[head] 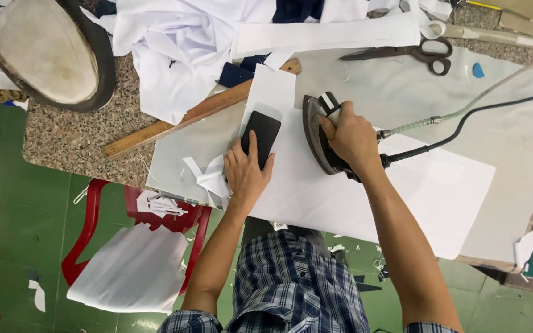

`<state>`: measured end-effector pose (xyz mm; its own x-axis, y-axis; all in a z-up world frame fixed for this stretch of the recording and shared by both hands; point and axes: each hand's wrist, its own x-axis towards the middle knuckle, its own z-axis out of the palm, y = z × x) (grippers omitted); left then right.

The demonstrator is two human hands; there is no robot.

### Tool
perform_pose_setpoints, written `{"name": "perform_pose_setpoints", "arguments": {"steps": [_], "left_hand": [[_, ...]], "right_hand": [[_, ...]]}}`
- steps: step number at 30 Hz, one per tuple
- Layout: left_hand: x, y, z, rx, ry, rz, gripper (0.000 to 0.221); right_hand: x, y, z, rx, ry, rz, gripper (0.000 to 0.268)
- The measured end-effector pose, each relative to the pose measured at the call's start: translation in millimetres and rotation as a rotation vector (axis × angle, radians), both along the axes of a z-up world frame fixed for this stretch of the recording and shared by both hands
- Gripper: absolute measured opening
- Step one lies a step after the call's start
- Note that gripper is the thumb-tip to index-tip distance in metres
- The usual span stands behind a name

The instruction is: Ironing and preparing white fabric pieces on a workstation using a steam iron and a weight.

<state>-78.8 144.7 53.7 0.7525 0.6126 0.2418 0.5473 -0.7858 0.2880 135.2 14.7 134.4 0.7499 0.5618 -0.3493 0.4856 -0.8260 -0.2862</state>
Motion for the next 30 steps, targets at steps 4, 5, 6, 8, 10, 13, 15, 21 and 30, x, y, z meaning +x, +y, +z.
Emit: {"name": "perform_pose_setpoints", "arguments": {"steps": [4, 5, 6, 8, 10, 13, 15, 21, 30], "left_hand": [[-0.5, 0.1, 0.6, -0.033, 0.014, -0.016, 0.072], [-0.6, 0.5, -0.5, -0.016, 0.008, -0.022, 0.072], [-0.7, 0.8, -1.6, 0.000, 0.002, -0.027, 0.072], [-1.9, 2.3, -8.1, -0.025, -0.030, -0.029, 0.071], [-1.0, 13.5, -13.4, -0.050, -0.061, -0.029, 0.071], [5.2, 49.9, -15.5, 0.030, -0.161, -0.066, 0.058], [10.5, 81.6, -12.3, -0.174, 0.023, -0.151, 0.057], [39.7, 125.9, -8.7, -0.348, 0.290, -0.098, 0.066], [20.7, 51.2, 7.4, -0.158, -0.035, -0.187, 0.068]], "right_hand": [[-2.4, 0.0, 10.9, 0.075, 0.020, -0.001, 0.059], [-3.1, 0.5, 12.9, 0.100, 0.030, -0.003, 0.057], [-3.5, 1.4, 15.1, 0.124, 0.040, -0.004, 0.055], [-2.4, -0.3, 9.5, 0.116, 0.045, 0.000, 0.055], [-2.6, -0.6, 7.1, 0.109, 0.049, 0.007, 0.055], [-4.1, 0.2, 8.4, 0.065, 0.028, -0.001, 0.053], [-4.0, 1.1, 7.9, 0.081, 0.027, -0.009, 0.052], [-5.3, 3.4, 11.5, 0.056, 0.022, -0.028, 0.050], [-6.6, 4.4, 18.9, 0.057, 0.032, -0.026, 0.049]]}}
